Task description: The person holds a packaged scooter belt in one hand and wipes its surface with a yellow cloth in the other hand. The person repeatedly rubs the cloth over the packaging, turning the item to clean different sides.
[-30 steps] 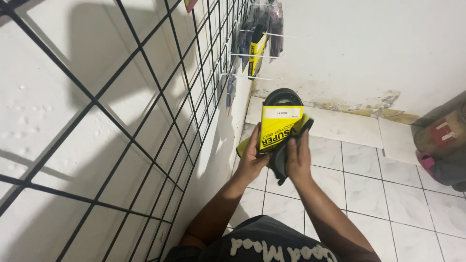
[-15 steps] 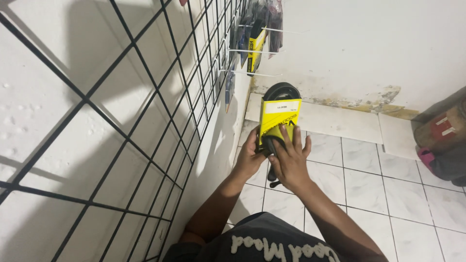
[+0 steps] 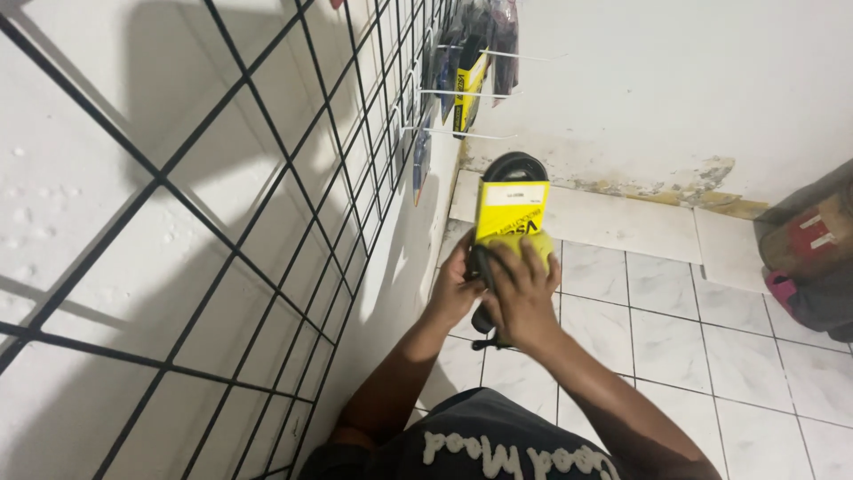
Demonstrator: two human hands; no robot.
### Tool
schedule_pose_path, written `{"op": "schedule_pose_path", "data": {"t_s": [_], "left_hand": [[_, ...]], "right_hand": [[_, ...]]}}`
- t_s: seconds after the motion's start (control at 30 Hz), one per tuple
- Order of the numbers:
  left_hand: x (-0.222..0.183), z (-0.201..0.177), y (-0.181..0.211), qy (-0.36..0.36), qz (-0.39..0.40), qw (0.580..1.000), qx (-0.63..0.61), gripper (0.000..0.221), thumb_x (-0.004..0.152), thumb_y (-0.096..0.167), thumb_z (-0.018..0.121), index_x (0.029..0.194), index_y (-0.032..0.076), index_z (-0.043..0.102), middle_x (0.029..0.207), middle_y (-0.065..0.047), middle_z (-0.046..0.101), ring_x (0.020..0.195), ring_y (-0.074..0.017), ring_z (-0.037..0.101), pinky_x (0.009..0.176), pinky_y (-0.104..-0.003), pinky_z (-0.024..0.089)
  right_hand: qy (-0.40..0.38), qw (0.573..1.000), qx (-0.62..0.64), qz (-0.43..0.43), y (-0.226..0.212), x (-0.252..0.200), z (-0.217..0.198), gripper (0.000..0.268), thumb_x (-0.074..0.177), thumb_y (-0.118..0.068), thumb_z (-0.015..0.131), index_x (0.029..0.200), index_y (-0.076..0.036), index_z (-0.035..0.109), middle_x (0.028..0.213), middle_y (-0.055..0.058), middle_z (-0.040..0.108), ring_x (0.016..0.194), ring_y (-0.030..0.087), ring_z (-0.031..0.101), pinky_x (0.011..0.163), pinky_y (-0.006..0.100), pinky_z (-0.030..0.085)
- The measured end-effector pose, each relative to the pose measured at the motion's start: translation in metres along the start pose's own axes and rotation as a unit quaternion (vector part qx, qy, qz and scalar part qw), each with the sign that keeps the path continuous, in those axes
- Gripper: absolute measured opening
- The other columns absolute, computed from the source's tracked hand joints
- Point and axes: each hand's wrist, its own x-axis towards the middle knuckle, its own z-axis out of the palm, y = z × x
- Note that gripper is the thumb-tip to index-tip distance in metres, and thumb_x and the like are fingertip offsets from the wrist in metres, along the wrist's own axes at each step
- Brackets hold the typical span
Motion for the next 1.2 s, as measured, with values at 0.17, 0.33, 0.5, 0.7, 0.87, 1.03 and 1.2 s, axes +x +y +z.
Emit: {"op": "schedule_pose_path", "data": {"t_s": [0.17,0.33,0.5,0.7,0.87,1.03,1.2], "left_hand": [[0.002,0.0,0.008,0.019,0.011,1.0,0.001,0.079,0.08,-0.016,0.062,0.153,-0.002,0.037,0.124,-0.02,0.065,0.111,-0.0228,0.061,0.1,-0.042,0.053],[0.002,0.006,0.009,0.008,0.015,1.0,0.023,0.079,0.08,-0.018,0.061,0.153,-0.001,0.038,0.122,-0.02,0.067,0.113,-0.025,0.061,0.103,-0.042,0.051],[-0.004,0.016,-0.01,-0.016,0.02,1.0,-0.014,0.073,0.084,-0.013,0.068,0.152,0.0,0.042,0.126,-0.015,0.066,0.117,-0.0207,0.06,0.104,-0.039,0.049],[0.002,-0.008,-0.027,0.025,0.01,0.999,0.028,0.067,0.083,-0.012,0.071,0.145,0.002,0.052,0.117,-0.015,0.071,0.106,-0.0195,0.064,0.097,-0.038,0.054],[0.011,-0.007,0.011,0.049,0.035,0.997,0.043,0.073,0.081,-0.014,0.074,0.147,-0.002,0.047,0.116,-0.016,0.068,0.105,-0.0182,0.061,0.098,-0.04,0.054],[0.009,-0.004,-0.001,0.064,0.019,0.998,0.016,0.074,0.081,-0.012,0.075,0.148,-0.002,0.046,0.115,-0.016,0.068,0.104,-0.0173,0.062,0.097,-0.039,0.055],[0.005,-0.004,-0.015,0.057,0.008,0.998,-0.034,0.061,0.083,-0.01,0.073,0.14,0.002,0.055,0.116,-0.015,0.07,0.106,-0.0193,0.064,0.097,-0.038,0.054]], "right_hand": [[-0.042,0.997,0.062,-0.004,-0.009,0.003,-0.019,0.071,0.1,-0.063,0.041,0.152,-0.015,0.047,0.165,0.006,0.035,0.155,0.036,0.017,0.116,0.06,-0.014],[-0.027,0.998,0.061,0.008,-0.005,0.035,-0.032,0.078,0.098,-0.068,0.043,0.154,-0.014,0.046,0.167,0.008,0.033,0.155,0.035,0.02,0.115,0.063,-0.017],[-0.005,0.999,0.031,0.041,-0.002,0.079,-0.063,0.077,0.099,-0.064,0.051,0.154,-0.01,0.047,0.168,0.01,0.034,0.154,0.035,0.024,0.115,0.063,-0.013],[-0.029,0.999,0.033,0.018,-0.015,0.049,-0.038,0.071,0.099,-0.059,0.052,0.155,-0.016,0.045,0.165,0.007,0.038,0.153,0.032,0.028,0.117,0.062,-0.01],[-0.051,0.995,0.081,0.019,-0.027,0.019,-0.024,0.052,0.103,-0.036,0.049,0.153,-0.02,0.048,0.164,0.001,0.04,0.152,0.028,0.03,0.117,0.06,-0.01],[-0.03,0.995,0.097,0.01,-0.021,0.033,-0.032,0.047,0.104,-0.031,0.048,0.15,-0.021,0.052,0.162,0.0,0.043,0.152,0.027,0.03,0.116,0.059,-0.015],[-0.001,0.998,0.069,0.002,-0.009,0.061,-0.038,0.049,0.105,-0.035,0.049,0.151,-0.02,0.053,0.163,0.003,0.043,0.152,0.03,0.032,0.116,0.061,-0.016]]}}
